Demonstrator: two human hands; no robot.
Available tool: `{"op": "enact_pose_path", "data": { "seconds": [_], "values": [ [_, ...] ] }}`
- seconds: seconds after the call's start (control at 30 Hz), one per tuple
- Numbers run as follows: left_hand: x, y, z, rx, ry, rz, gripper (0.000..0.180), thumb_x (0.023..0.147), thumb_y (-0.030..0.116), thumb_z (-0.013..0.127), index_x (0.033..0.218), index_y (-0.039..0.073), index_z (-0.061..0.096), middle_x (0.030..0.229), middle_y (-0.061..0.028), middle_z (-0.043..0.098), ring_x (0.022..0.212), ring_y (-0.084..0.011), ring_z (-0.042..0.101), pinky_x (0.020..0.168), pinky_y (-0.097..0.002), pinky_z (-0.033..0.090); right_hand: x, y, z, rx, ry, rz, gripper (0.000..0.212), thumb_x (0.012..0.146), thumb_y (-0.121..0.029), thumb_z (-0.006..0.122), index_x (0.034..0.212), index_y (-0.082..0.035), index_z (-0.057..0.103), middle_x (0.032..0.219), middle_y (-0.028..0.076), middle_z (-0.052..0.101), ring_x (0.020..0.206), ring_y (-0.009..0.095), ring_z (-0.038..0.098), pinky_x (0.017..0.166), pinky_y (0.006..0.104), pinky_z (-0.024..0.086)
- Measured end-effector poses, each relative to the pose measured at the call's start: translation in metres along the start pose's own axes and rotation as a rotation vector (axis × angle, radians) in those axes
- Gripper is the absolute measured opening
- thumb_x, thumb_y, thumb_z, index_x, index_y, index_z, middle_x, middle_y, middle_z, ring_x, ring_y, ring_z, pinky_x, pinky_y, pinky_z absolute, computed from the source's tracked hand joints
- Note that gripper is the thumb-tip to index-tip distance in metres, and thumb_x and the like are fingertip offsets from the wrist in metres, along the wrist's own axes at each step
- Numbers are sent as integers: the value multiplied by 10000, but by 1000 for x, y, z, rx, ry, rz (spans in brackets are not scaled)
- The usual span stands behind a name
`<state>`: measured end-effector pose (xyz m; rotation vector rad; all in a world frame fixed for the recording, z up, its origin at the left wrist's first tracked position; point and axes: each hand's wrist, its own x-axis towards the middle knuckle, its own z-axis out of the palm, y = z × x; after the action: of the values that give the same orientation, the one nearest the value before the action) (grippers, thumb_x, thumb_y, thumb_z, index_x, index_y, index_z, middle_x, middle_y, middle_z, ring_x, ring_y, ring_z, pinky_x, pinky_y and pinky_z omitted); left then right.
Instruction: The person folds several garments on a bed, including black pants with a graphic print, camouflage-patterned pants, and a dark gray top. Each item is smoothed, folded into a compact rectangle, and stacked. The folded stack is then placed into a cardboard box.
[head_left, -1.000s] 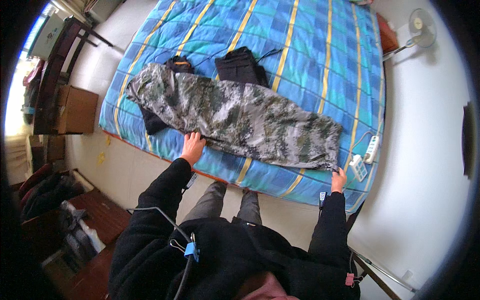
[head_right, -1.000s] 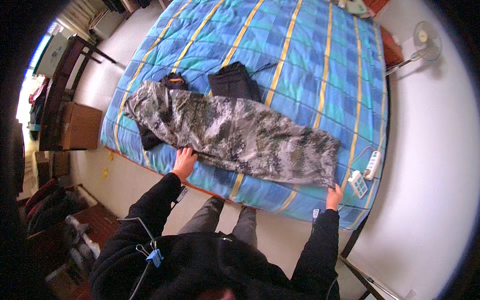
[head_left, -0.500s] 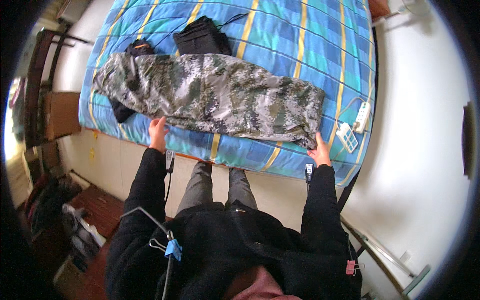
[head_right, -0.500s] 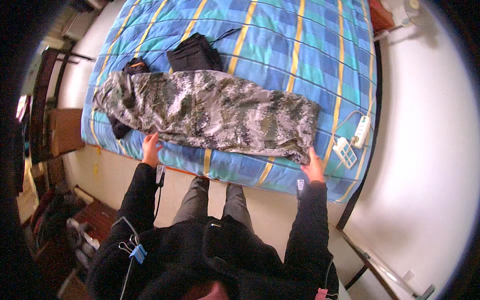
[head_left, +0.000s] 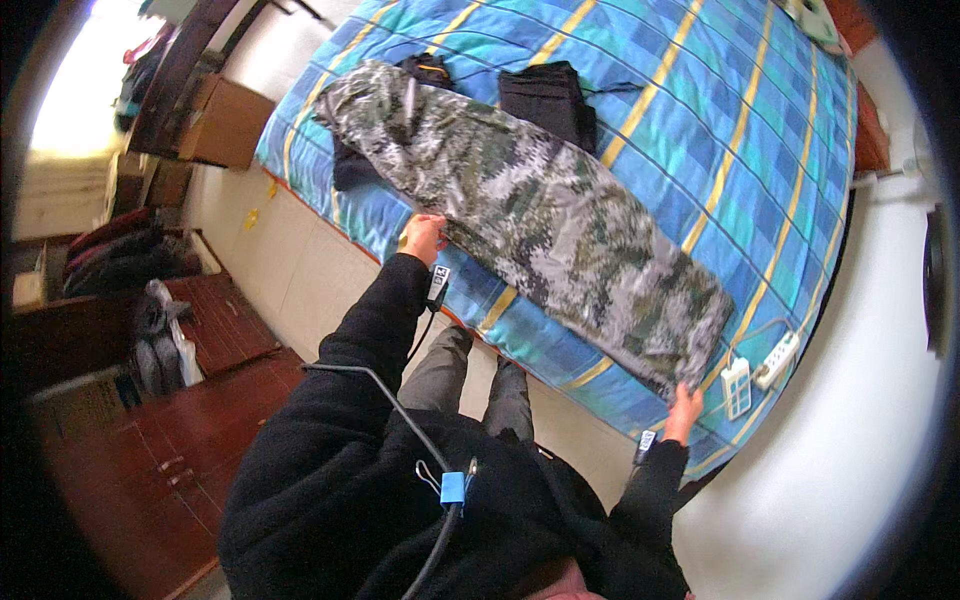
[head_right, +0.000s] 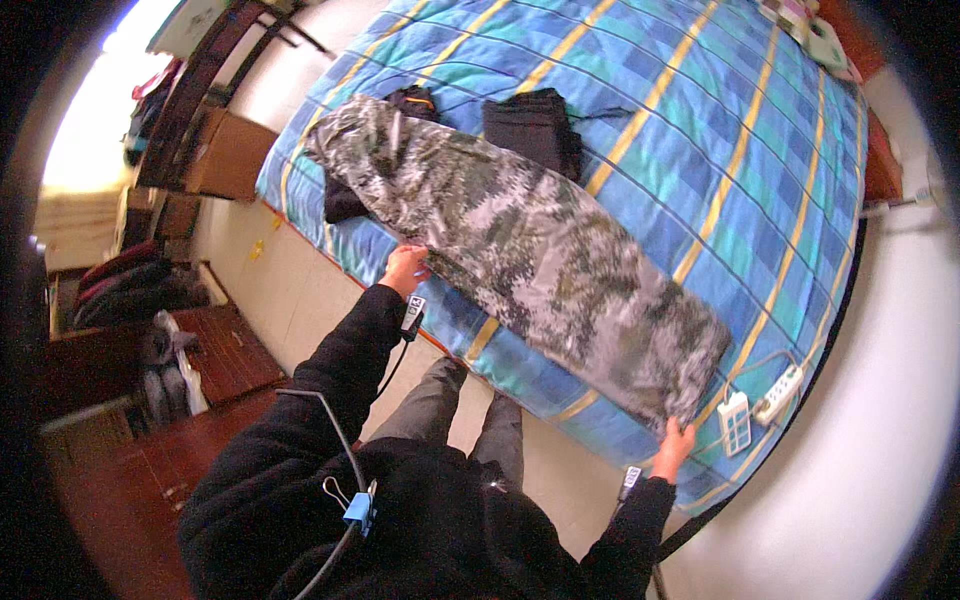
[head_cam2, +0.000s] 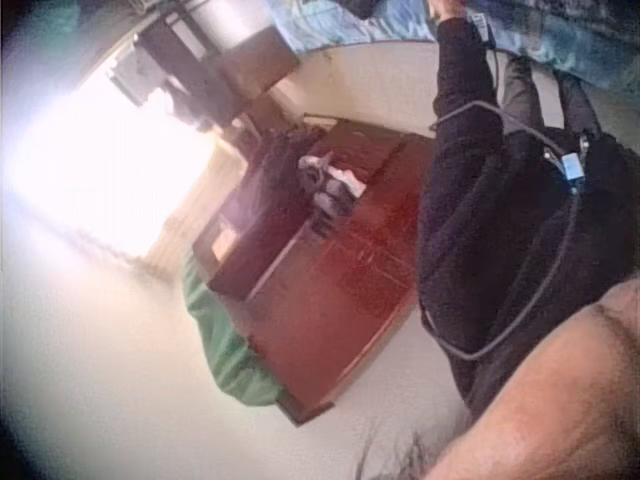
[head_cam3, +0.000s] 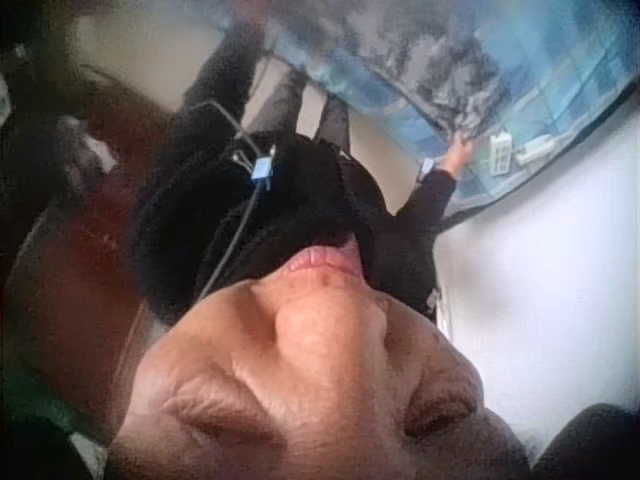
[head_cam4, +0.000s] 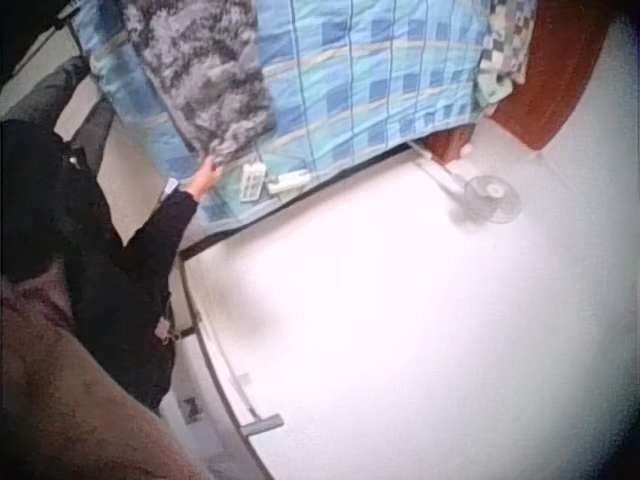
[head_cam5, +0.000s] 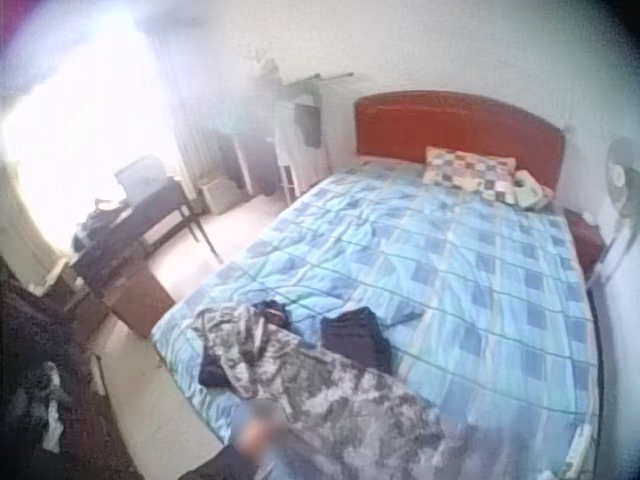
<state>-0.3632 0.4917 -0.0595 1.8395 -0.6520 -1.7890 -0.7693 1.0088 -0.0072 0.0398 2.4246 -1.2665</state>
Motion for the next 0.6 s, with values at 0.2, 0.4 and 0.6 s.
{"op": "enact_pose_path", "data": {
  "seconds": [0.2, 0.4, 0.6],
  "values": [
    [-17, 4, -10, -10, 90, 89, 179, 832, 57, 644, 929, 87, 497, 797, -34, 555, 592, -162, 536, 543, -337, 502, 2, 39, 19, -47, 68, 265, 401, 847, -218, 660, 1133, 11, 497, 999, 122, 574, 736, 192, 538, 478, 311, 413],
    [8, 31, -21, -44, 128, 203, 263, 864, 120, 619, 1095, 78, 502, 912, -53, 569, 722, -182, 576, 591, -355, 521, 6, 18, 13, -183, 40, 444, 494, 875, -235, 625, 1262, -25, 400, 1098, 137, 535, 767, 223, 529, 488, 332, 433],
    [84, 108, -61, -286, 231, 396, 485, 848, 52, 541, 1308, 128, 407, 908, -64, 567, 669, -173, 567, 554, -326, 514, -2, -20, 23, -1093, 79, 86, 481, 823, -122, 560, 1247, 76, 451, 1184, 284, 544, 1049, 453, 531, 914, 494, 409]
  ]
}}
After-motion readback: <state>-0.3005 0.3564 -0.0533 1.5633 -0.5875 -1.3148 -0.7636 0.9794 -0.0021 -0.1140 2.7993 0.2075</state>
